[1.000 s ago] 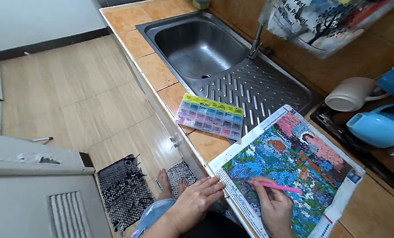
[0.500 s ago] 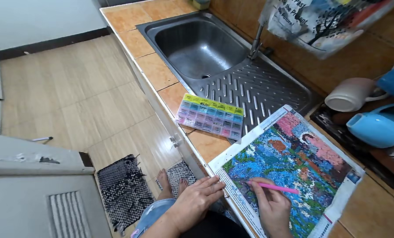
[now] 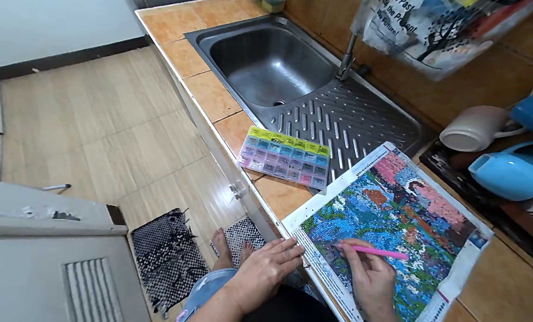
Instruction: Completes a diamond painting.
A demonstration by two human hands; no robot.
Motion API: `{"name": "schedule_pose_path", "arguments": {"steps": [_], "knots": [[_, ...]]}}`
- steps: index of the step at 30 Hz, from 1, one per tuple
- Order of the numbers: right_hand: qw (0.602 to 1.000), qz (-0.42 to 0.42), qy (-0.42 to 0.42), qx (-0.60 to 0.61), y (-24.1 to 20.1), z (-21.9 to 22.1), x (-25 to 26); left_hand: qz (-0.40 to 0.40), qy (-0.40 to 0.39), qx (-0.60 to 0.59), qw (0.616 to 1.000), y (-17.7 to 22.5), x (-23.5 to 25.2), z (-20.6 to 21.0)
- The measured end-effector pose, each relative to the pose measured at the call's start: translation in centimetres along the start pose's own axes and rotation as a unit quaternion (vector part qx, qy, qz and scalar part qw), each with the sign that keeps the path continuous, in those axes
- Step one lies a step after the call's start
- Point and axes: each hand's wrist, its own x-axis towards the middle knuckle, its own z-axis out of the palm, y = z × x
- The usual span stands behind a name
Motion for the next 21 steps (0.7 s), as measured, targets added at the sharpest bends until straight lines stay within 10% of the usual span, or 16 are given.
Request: {"name": "schedule_pose_path", "arguments": {"steps": [21], "knots": [[1.000, -0.021, 0.003, 0.002, 0.45, 0.39, -0.34, 0.003, 0.006, 0.001, 1.000, 0.02, 0.04, -0.01]]}}
